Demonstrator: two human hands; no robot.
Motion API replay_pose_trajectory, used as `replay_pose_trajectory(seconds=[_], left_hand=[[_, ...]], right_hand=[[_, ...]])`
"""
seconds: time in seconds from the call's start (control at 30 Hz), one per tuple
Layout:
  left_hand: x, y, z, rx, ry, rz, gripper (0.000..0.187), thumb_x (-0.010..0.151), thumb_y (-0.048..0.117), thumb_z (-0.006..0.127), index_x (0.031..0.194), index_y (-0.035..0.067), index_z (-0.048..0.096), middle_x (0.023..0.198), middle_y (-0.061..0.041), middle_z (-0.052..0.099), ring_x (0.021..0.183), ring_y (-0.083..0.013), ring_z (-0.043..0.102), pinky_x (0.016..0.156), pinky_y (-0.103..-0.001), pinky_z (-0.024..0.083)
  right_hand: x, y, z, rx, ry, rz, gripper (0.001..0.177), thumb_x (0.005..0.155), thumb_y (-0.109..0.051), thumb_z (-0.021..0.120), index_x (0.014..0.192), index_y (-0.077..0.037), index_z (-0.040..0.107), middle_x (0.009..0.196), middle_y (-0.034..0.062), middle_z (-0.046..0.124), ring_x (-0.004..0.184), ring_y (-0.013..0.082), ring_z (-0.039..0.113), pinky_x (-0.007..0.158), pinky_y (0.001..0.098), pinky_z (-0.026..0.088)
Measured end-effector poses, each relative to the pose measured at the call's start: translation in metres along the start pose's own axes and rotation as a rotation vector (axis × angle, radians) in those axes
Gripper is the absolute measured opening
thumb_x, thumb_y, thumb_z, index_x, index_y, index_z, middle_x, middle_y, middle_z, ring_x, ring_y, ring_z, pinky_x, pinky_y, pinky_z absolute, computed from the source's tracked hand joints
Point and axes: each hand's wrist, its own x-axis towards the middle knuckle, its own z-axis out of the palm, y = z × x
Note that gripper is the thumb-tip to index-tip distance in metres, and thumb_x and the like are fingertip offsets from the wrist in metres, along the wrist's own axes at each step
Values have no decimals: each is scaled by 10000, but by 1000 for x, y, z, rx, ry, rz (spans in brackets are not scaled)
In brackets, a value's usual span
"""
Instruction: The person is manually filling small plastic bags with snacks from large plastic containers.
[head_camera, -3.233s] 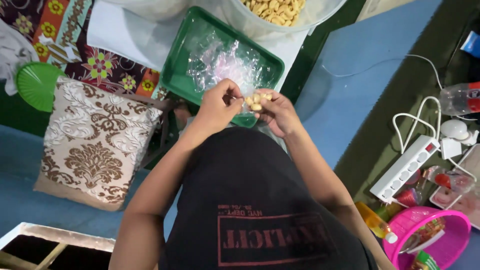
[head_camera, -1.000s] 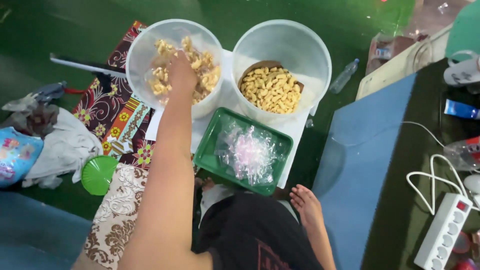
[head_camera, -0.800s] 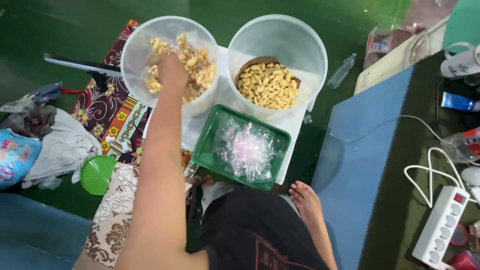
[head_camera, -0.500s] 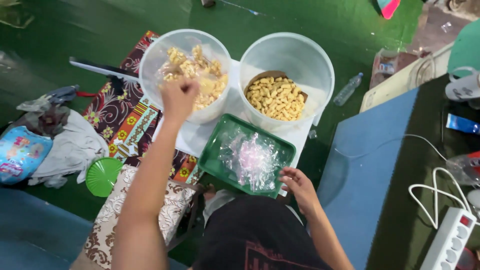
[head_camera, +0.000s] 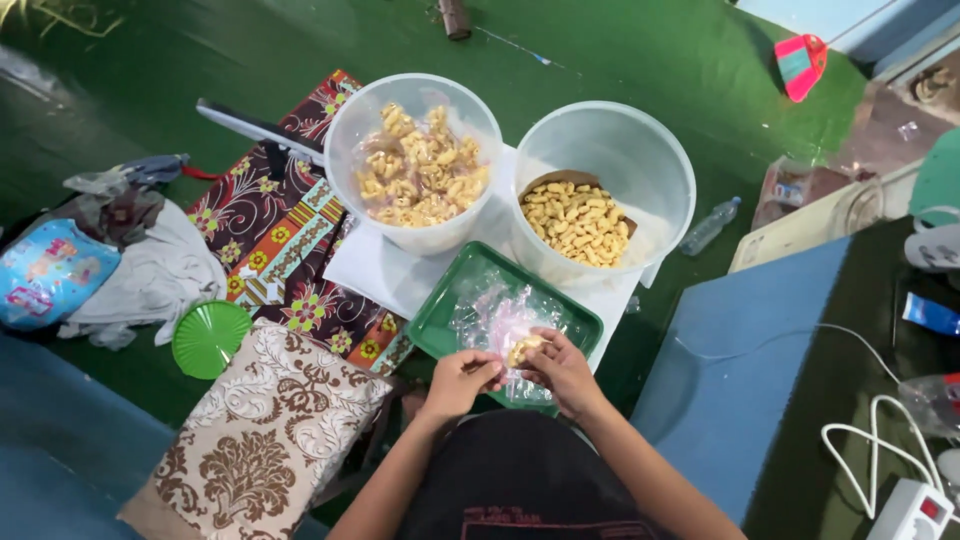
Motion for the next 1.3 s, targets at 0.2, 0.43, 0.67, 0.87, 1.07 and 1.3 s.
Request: replay_pose_trajectory(seconds=[0.2, 0.43, 0.67, 0.87, 1.07, 1.3], left_hand=[[7, -9, 1, 276, 41, 48, 215, 788, 115, 876, 940, -7, 785, 727, -166, 754, 586, -207, 742, 547, -297, 613], [3, 9, 28, 511, -107, 36, 107, 802, 135, 807, 821, 44, 755, 618, -112, 706, 527, -179, 700, 556, -285, 577], [10, 18, 35, 470, -218, -18, 138, 784, 107, 830, 783, 23, 719, 627, -121, 716, 528, -163, 698, 554, -255, 584], [12, 17, 38, 413, -258, -51, 82, 813, 59, 796, 833, 11, 733, 689, -144, 728, 574, -178, 715, 567, -261, 592], [17, 7, 40, 385, -264, -47, 88, 877, 106, 750, 864, 26, 715, 697, -166, 719, 596, -230, 740, 588, -326, 631], [0, 38, 45, 906, -154, 129, 132, 853, 159, 677, 908, 83, 585, 828, -161, 705, 786, -352, 740, 714, -429, 590]], right_hand=[[10, 17, -12, -386, 35, -132, 458, 775, -118, 909, 1158, -11, 681, 1025, 158, 667, 847, 228, 734, 698, 339, 644], [2, 12, -12, -597, 30, -73, 268, 776, -181, 888, 994, -62, 789, 849, 152, 766, 722, 216, 763, 649, 341, 632], [-22, -15, -6, -318, 96, 10, 263, 808, -120, 867, 999, 41, 787, 780, 207, 763, 723, 237, 766, 696, 344, 649], [-31, -15, -7, -209, 145, 36, 267, 831, -101, 840, 998, 96, 770, 784, 222, 748, 719, 230, 746, 704, 347, 641], [-24, -5, -16, -518, 237, -6, 131, 790, -224, 817, 820, -98, 792, 583, 47, 727, 553, 129, 726, 592, 249, 576], [-32, 1, -3, -1140, 211, -315, 151, 759, -283, 754, 734, -160, 670, 667, 24, 713, 700, 262, 721, 666, 360, 575]])
